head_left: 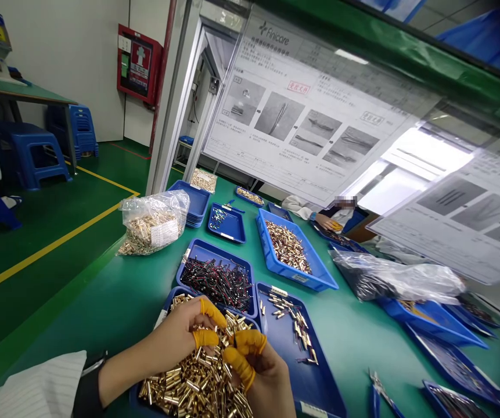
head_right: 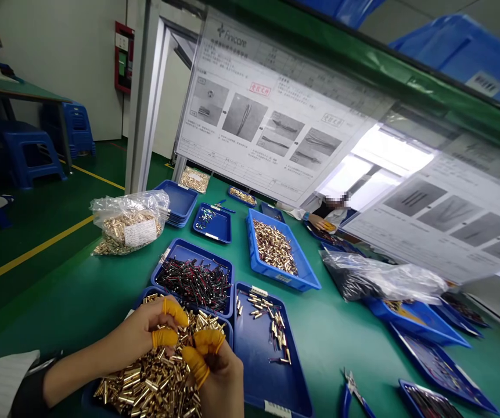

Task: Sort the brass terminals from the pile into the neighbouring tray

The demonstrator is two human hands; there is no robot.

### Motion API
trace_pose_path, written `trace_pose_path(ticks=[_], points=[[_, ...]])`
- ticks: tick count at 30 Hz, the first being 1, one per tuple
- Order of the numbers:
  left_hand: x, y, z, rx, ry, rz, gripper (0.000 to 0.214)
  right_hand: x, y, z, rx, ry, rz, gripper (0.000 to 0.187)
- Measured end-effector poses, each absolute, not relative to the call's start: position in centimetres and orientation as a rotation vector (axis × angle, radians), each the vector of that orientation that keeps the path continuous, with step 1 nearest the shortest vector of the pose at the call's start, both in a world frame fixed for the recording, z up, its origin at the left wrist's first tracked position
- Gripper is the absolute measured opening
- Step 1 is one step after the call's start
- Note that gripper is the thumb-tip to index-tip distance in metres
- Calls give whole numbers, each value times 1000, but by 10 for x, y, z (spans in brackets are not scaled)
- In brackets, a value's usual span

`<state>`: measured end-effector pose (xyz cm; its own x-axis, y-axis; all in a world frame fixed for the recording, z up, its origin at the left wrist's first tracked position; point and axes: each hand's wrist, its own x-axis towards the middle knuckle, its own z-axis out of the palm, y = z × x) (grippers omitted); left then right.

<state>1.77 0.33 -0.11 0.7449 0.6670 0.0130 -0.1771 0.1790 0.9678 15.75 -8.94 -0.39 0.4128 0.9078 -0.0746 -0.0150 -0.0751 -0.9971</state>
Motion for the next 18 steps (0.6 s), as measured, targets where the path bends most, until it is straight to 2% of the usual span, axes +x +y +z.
trace_pose_path(ticks=[6, 12, 18], points=[[17, 2, 2, 1374, 436, 691, 14, 153, -92, 2, -1504, -1065, 827, 21], [15, 2, 5, 1581, 506, 737, 17, 147, -95, -8, -1591, -1160, 524, 31], [13, 2, 7, 1705, 599, 683, 18, 145, -96, -11, -1698, -1250, 387, 30]])
